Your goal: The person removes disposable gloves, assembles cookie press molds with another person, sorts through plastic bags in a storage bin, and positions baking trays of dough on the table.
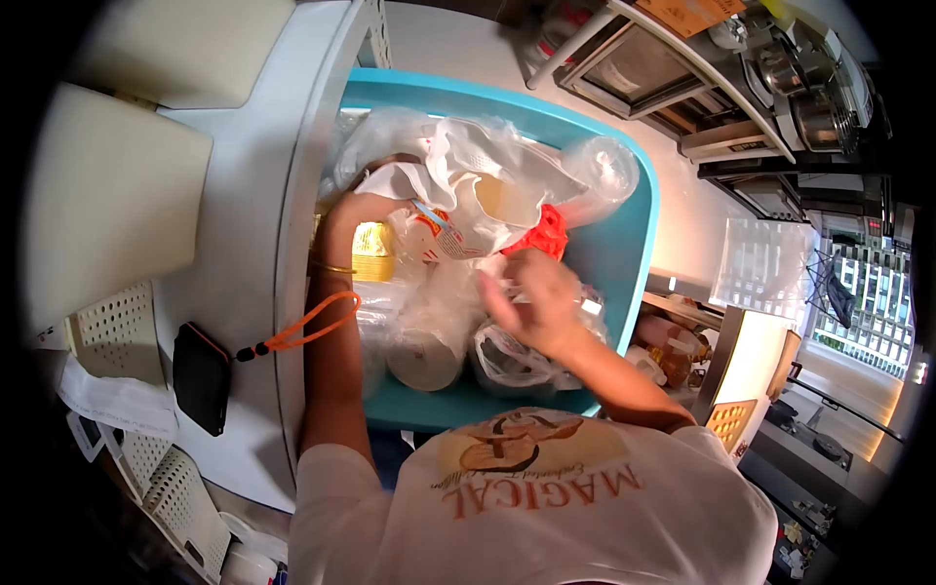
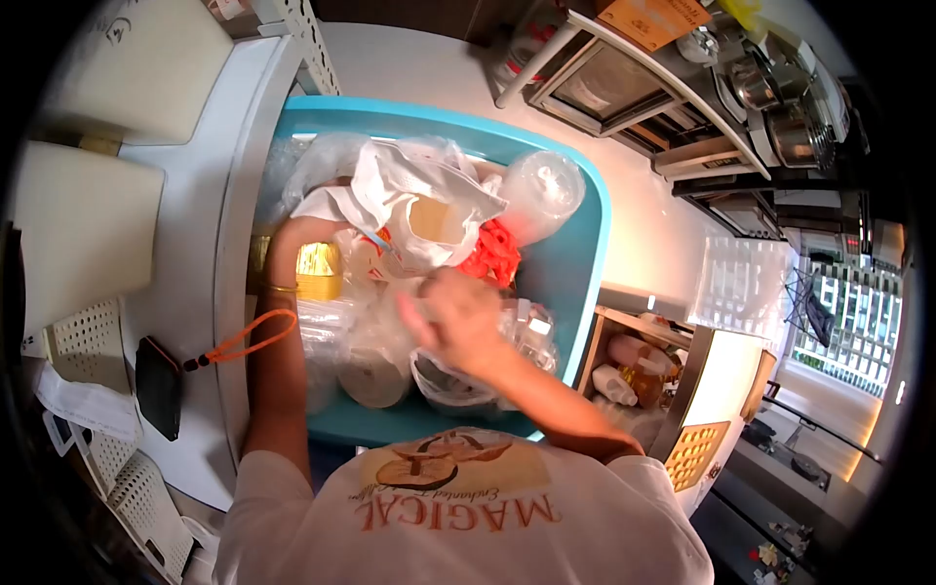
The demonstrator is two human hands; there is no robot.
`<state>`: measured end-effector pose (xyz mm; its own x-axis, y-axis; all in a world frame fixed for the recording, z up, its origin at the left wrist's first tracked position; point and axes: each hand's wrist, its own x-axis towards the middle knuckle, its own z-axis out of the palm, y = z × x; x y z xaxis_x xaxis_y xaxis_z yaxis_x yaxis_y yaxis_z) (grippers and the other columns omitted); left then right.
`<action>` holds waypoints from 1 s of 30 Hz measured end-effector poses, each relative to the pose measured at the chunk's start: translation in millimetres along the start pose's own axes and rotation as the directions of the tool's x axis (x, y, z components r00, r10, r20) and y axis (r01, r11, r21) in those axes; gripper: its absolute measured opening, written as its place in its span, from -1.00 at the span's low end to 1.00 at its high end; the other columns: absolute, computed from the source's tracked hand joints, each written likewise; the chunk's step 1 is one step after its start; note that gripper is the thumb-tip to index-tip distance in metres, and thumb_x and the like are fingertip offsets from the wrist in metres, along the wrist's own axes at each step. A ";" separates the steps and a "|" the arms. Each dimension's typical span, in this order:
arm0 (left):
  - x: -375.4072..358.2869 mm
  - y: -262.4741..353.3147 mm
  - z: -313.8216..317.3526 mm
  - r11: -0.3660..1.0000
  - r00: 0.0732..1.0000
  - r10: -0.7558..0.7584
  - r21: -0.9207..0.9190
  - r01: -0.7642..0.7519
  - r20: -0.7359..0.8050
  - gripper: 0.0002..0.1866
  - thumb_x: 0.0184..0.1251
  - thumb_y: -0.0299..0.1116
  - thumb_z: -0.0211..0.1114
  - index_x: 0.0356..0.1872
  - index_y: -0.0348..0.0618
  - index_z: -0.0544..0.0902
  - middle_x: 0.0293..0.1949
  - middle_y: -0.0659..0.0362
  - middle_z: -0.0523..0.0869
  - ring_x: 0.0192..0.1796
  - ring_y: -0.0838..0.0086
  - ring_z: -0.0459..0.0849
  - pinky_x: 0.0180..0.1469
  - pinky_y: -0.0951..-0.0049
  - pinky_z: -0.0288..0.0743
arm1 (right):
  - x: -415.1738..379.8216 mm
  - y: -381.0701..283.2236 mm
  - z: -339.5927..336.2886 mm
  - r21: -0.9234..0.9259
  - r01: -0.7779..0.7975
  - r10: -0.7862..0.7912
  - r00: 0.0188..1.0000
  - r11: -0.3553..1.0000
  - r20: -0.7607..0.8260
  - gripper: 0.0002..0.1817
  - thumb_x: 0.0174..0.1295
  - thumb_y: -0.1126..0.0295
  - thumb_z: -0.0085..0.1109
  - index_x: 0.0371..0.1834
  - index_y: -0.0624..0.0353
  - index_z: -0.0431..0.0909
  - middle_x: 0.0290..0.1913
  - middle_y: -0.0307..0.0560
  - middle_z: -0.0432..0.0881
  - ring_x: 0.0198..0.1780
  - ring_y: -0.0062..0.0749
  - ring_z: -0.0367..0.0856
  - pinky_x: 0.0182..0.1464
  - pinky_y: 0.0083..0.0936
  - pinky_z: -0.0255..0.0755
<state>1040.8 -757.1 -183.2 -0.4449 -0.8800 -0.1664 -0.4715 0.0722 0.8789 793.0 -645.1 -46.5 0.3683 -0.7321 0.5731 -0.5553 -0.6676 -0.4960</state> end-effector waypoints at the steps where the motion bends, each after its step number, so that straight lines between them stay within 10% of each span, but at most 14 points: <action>1: 1.0 1.0 -1.2 0.999 0.999 0.044 -0.002 -0.044 0.014 -0.49 -0.01 -0.44 0.44 0.05 -0.20 0.54 -0.02 0.02 0.64 0.05 0.18 0.58 0.12 0.33 0.43 | 9.7 -8.2 8.3 -0.005 -0.005 0.005 1.000 1.000 0.002 -0.72 -0.07 0.51 0.41 -0.41 0.26 0.44 -0.53 -0.03 0.51 -0.58 -0.29 0.53 -0.57 -0.48 0.39; 4: -0.3 -10.3 -10.3 0.999 0.999 0.033 -0.017 -0.033 0.009 -0.47 -0.02 -0.50 0.44 0.07 -0.17 0.52 -0.01 0.07 0.62 0.07 0.26 0.56 0.13 0.36 0.43 | 48.8 3.0 34.2 -0.227 -0.267 0.304 0.941 0.937 0.148 -0.78 -0.05 0.42 0.38 -0.44 0.24 0.50 -0.51 0.00 0.58 -0.51 -0.22 0.63 -0.52 -0.42 0.47; 6: -2.8 -13.3 -12.3 0.999 0.999 0.018 -0.051 -0.017 0.033 -0.43 0.00 -0.50 0.45 0.12 -0.15 0.49 0.03 0.09 0.60 0.09 0.31 0.55 0.15 0.37 0.42 | 71.1 21.7 45.2 -0.537 -0.139 0.439 0.756 0.832 0.486 -0.83 -0.03 0.36 0.29 -0.43 0.22 0.58 -0.44 0.06 0.63 -0.42 -0.13 0.68 -0.44 -0.35 0.54; 15: 0.2 -4.1 -1.5 0.997 0.996 -0.076 -0.004 0.076 -0.045 -0.52 -0.07 -0.50 0.44 -0.02 -0.16 0.56 -0.07 0.07 0.64 -0.01 0.22 0.60 0.09 0.36 0.44 | 90.6 43.8 68.7 -0.410 0.001 0.280 0.728 0.912 0.625 -0.92 -0.07 0.42 0.18 -0.50 0.14 0.63 -0.47 0.03 0.64 -0.35 -0.09 0.68 -0.31 -0.23 0.55; 22: -10.8 -1.1 -1.6 0.977 0.965 0.212 0.066 -0.205 -0.152 -0.63 0.05 -0.42 0.37 -0.04 -0.10 0.61 -0.11 0.10 0.69 -0.09 0.26 0.65 0.03 0.40 0.49 | 81.8 51.7 76.1 -0.407 0.095 0.240 0.679 0.909 0.694 -0.89 -0.06 0.43 0.16 -0.46 0.19 0.63 -0.43 0.06 0.66 -0.36 -0.07 0.67 -0.31 -0.24 0.55; 30: -14.6 8.5 -2.1 0.986 0.983 0.029 0.165 0.001 -0.181 -0.54 0.14 -0.39 0.33 0.11 -0.17 0.52 0.09 0.00 0.59 0.16 0.22 0.54 0.19 0.32 0.38 | 102.5 51.0 77.7 -0.225 0.126 0.068 0.717 0.966 0.693 -0.89 -0.05 0.44 0.14 -0.50 0.20 0.64 -0.44 0.13 0.64 -0.36 -0.02 0.66 -0.31 -0.22 0.54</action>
<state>1044.9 -744.6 -172.4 -0.3136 -0.9478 -0.0571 -0.5913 0.1479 0.7928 860.3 -764.8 -63.7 0.7434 -0.6647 -0.0749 -0.6580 -0.7066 -0.2601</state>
